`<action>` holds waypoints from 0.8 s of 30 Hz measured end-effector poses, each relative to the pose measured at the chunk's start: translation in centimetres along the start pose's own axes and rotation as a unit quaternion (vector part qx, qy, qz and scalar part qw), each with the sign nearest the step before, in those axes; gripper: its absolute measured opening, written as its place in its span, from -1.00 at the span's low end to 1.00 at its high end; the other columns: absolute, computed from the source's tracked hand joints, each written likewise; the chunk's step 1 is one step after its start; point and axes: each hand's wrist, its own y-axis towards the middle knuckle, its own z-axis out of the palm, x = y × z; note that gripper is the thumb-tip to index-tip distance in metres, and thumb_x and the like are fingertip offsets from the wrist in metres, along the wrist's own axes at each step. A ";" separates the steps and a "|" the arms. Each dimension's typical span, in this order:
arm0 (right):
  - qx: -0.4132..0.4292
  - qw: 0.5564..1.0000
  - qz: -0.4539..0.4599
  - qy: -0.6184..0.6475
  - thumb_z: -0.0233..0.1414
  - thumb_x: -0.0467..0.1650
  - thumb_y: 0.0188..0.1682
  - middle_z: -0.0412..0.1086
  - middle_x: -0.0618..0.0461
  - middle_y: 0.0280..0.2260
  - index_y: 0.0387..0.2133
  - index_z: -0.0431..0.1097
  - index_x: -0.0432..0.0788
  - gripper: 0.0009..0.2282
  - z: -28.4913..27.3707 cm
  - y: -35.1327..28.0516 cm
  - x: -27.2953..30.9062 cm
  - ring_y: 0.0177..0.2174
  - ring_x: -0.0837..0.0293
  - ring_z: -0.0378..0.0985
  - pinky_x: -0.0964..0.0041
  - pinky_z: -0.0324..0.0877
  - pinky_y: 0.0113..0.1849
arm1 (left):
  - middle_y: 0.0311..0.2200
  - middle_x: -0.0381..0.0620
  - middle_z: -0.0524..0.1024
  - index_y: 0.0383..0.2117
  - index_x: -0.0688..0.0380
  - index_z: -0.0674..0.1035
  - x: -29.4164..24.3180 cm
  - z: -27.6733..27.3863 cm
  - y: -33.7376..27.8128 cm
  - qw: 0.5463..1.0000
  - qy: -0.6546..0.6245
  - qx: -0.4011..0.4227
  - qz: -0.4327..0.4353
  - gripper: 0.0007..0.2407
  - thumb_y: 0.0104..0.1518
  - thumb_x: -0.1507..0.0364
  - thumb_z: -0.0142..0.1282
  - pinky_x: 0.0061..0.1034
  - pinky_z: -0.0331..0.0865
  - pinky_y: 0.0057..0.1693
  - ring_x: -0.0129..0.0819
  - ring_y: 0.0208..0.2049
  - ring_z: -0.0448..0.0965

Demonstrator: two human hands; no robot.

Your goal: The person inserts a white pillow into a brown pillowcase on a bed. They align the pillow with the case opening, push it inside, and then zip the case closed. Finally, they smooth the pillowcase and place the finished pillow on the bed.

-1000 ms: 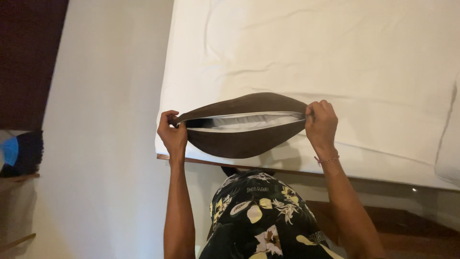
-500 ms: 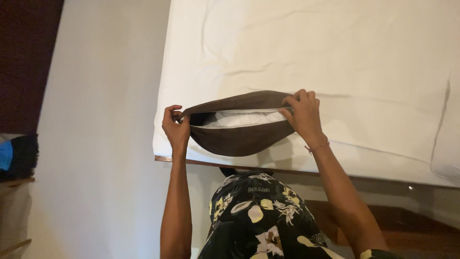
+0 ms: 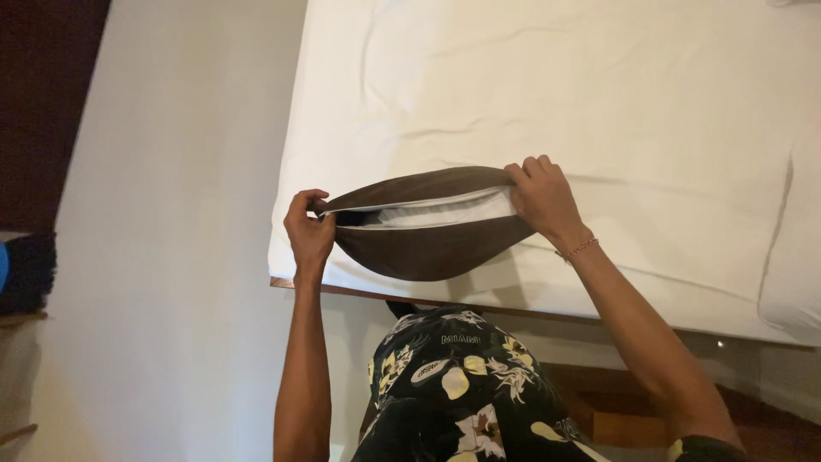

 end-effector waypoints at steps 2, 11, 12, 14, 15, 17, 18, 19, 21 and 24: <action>-0.004 1.000 -0.012 0.027 0.18 -0.36 -0.13 0.24 0.13 -0.35 -0.09 0.40 0.08 -0.70 0.5 0.5 1.5 -0.24 0.08 0.37 0.20 0.36 -0.19 | -0.47 -0.13 0.55 -0.32 0.00 0.61 1.1 0.2 -0.1 0.999 -0.024 -0.004 -0.030 -0.76 -0.06 0.67 0.19 -0.56 0.41 -0.30 -0.33 -0.39 0.56; 0.050 0.965 -0.108 0.235 0.17 -0.15 -0.01 0.35 0.07 -0.30 -0.23 0.49 0.03 -0.76 -0.7 3.3 6.9 -0.18 0.02 0.42 0.11 0.30 -0.11 | -0.53 -0.15 0.48 -0.30 0.04 0.60 1.3 0.9 0.4 0.995 -0.069 -0.008 -0.073 -0.80 -0.04 0.60 0.25 -0.62 0.40 -0.39 -0.42 -0.44 0.48; 0.057 0.962 -0.095 0.250 0.12 -0.19 0.06 0.35 0.08 -0.30 -0.24 0.49 0.03 -0.82 -1.3 3.5 7.1 -0.19 0.03 0.42 0.12 0.29 -0.11 | -0.53 -0.15 0.48 -0.29 0.04 0.60 1.3 1.0 0.5 0.995 -0.071 -0.007 -0.067 -0.80 -0.04 0.59 0.27 -0.62 0.40 -0.39 -0.41 -0.44 0.48; 0.089 0.972 -0.084 0.200 0.14 -0.28 0.02 0.37 0.09 -0.25 -0.20 0.48 0.05 -0.86 -0.6 3.6 6.4 -0.16 0.04 0.41 0.14 0.30 -0.11 | -0.53 -0.17 0.48 -0.30 0.02 0.60 1.3 1.1 0.4 0.995 -0.070 -0.010 -0.076 -0.79 -0.05 0.58 0.28 -0.64 0.39 -0.39 -0.43 -0.44 0.48; 0.119 0.979 -0.069 0.148 0.17 -0.37 -0.02 0.39 0.10 -0.19 -0.16 0.47 0.07 -0.83 -0.2 3.7 6.1 -0.13 0.05 0.41 0.16 0.30 -0.11 | -0.52 -0.18 0.49 -0.30 -0.01 0.60 1.3 1.2 0.5 0.994 -0.069 -0.010 -0.083 -0.79 -0.05 0.57 0.30 -0.67 0.39 -0.40 -0.45 -0.43 0.49; 0.111 0.983 -0.067 0.128 0.16 -0.36 -0.02 0.37 0.10 -0.24 -0.15 0.46 0.08 -0.82 1.7 3.3 5.4 -0.17 0.06 0.42 0.17 0.31 -0.14 | -0.52 -0.18 0.49 -0.29 0.00 0.60 1.1 0.9 0.5 0.994 -0.065 -0.010 -0.086 -0.78 -0.05 0.57 0.30 -0.67 0.39 -0.40 -0.44 -0.43 0.50; 0.103 0.987 -0.065 0.107 0.16 -0.35 -0.02 0.36 0.11 -0.29 -0.14 0.45 0.09 -0.82 2.6 3.1 5.0 -0.22 0.07 0.44 0.18 0.32 -0.17 | -0.51 -0.17 0.50 -0.29 0.00 0.60 1.0 0.9 0.5 0.994 -0.062 -0.009 -0.088 -0.78 -0.06 0.57 0.31 -0.67 0.40 -0.39 -0.44 -0.42 0.51; 0.103 0.987 -0.064 0.106 0.16 -0.35 -0.02 0.36 0.11 -0.29 -0.14 0.45 0.09 -0.82 3.4 3.0 5.0 -0.22 0.07 0.44 0.18 0.32 -0.17 | -0.51 -0.17 0.50 -0.29 0.00 0.60 0.9 1.0 0.6 0.994 -0.063 -0.008 -0.088 -0.78 -0.06 0.57 0.31 -0.67 0.40 -0.39 -0.44 -0.42 0.51; 0.085 0.992 -0.074 0.064 0.16 -0.37 -0.02 0.37 0.10 -0.34 -0.19 0.45 0.06 -0.85 5.2 3.0 5.0 -0.24 0.09 0.45 0.19 0.31 -0.19 | -0.50 -0.14 0.51 -0.29 0.03 0.59 0.9 1.2 0.7 0.994 -0.067 -0.004 -0.083 -0.78 -0.05 0.57 0.32 -0.68 0.42 -0.38 -0.43 -0.41 0.52; 0.041 0.992 -0.114 0.036 0.13 -0.34 -0.01 0.36 0.14 -0.40 -0.25 0.43 0.04 -0.90 6.7 2.9 4.3 -0.28 0.15 0.45 0.23 0.29 -0.19 | -0.49 -0.10 0.52 -0.28 0.07 0.59 0.6 1.0 0.8 0.994 -0.079 0.012 -0.075 -0.79 -0.02 0.56 0.33 -0.65 0.43 -0.38 -0.40 -0.40 0.51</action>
